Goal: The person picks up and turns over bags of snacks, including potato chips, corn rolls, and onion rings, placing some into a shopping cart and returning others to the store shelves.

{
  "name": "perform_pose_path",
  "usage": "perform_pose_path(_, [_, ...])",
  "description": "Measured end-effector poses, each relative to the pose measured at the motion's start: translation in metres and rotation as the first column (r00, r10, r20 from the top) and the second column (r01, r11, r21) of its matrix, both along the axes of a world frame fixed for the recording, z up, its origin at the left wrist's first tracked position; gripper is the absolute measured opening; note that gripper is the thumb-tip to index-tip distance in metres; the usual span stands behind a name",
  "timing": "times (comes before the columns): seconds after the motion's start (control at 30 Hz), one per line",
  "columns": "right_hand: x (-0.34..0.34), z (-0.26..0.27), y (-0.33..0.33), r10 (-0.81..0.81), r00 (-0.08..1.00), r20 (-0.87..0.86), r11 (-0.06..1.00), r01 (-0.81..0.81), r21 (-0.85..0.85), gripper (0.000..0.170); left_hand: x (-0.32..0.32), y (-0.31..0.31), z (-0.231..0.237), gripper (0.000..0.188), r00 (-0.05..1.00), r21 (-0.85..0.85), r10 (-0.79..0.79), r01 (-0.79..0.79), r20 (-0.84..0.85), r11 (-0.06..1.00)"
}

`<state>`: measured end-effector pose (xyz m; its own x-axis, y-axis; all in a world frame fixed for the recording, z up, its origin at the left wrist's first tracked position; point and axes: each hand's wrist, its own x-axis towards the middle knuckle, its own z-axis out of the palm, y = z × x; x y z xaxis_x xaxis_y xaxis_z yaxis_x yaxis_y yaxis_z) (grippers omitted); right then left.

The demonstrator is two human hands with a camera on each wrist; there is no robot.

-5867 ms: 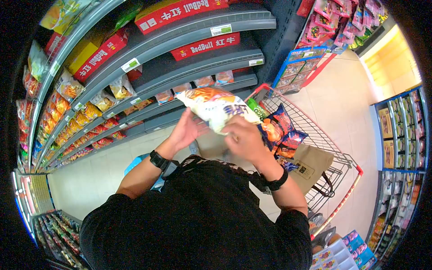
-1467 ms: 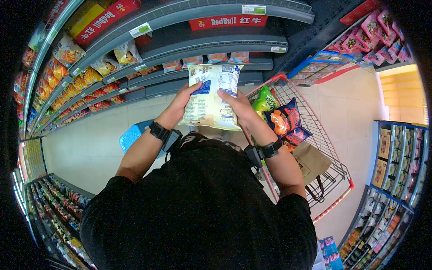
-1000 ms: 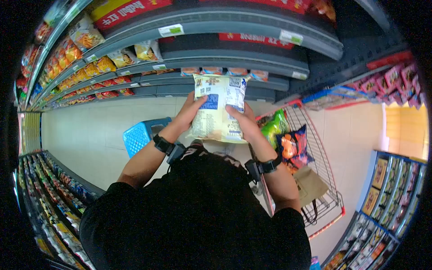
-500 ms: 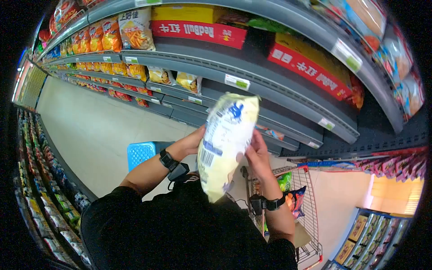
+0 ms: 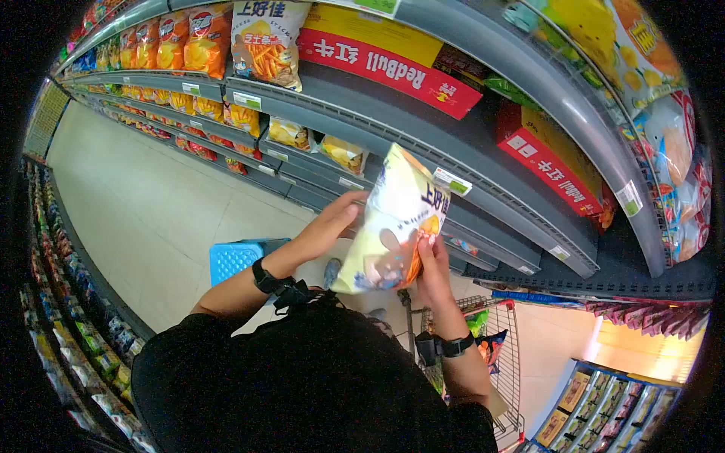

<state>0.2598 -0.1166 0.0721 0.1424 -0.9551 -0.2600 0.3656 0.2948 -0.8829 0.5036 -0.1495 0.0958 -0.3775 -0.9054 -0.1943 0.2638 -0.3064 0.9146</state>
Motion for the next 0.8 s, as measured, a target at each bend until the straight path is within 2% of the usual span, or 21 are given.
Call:
perform_pose_path(0.1, [0.034, 0.035, -0.015, -0.087, 0.972, -0.217, 0.987, 0.053, -0.155, 0.05, 0.013, -0.007, -0.01, 0.067, 0.987, -0.342, 0.061, -0.006, 0.149, 0.94])
perform_pose_path(0.13, [0.043, 0.046, -0.019, -0.092, 0.959, -0.267, 0.977, 0.035, -0.211, 0.052, 0.021, -0.004, 0.035, 0.076, 0.971, -0.298, 0.036, 0.036, 0.234, 0.954])
perform_pose_path(0.2, [0.055, 0.062, -0.032, -0.101, 0.925, -0.367, 0.948, -0.022, -0.317, 0.059, 0.028, -0.018, 0.035, 0.076, 0.975, -0.356, 0.1, -0.023, 0.2, 0.934])
perform_pose_path(0.27, [0.068, 0.081, -0.051, -0.108, 0.927, -0.36, 0.91, -0.054, -0.412, 0.061, 0.041, -0.037, 0.049, 0.076, 0.985, -0.407, 0.117, -0.057, 0.126, 0.912])
perform_pose_path(0.37, [0.089, 0.111, -0.079, -0.133, 0.929, -0.344, 0.835, -0.082, -0.544, 0.064, 0.067, -0.073, 0.067, 0.076, 0.96, -0.547, 0.198, -0.06, 0.198, 0.835])
perform_pose_path(0.47, [0.103, 0.127, -0.112, -0.137, 0.925, -0.354, 0.799, -0.108, -0.592, 0.065, 0.085, -0.114, 0.077, 0.076, 0.866, -0.732, 0.462, -0.187, 0.192, 0.655])
perform_pose_path(0.57, [0.118, 0.139, -0.144, -0.163, 0.92, -0.357, 0.741, -0.124, -0.66, 0.063, 0.088, -0.131, 0.103, 0.075, 0.907, -0.735, 0.421, -0.262, 0.035, 0.626])
perform_pose_path(0.6, [0.123, 0.141, -0.154, -0.185, 0.915, -0.36, 0.711, -0.128, -0.692, 0.063, 0.089, -0.141, 0.107, 0.078, 0.831, -0.797, 0.545, -0.256, 0.107, 0.547])
perform_pose_path(0.7, [0.134, 0.147, -0.178, -0.205, 0.924, -0.323, 0.662, -0.112, -0.741, 0.062, 0.092, -0.167, 0.117, 0.088, 0.809, -0.766, 0.577, -0.298, 0.115, 0.57])
perform_pose_path(0.73, [0.135, 0.147, -0.186, -0.199, 0.932, -0.303, 0.659, -0.101, -0.745, 0.061, 0.092, -0.183, 0.116, 0.084, 0.773, -0.819, 0.633, -0.331, 0.05, 0.469])
perform_pose_path(0.8, [0.136, 0.143, -0.203, -0.195, 0.931, -0.309, 0.645, -0.116, -0.755, 0.062, 0.097, -0.2, 0.118, 0.084, 0.762, -0.819, 0.643, -0.319, 0.077, 0.476])
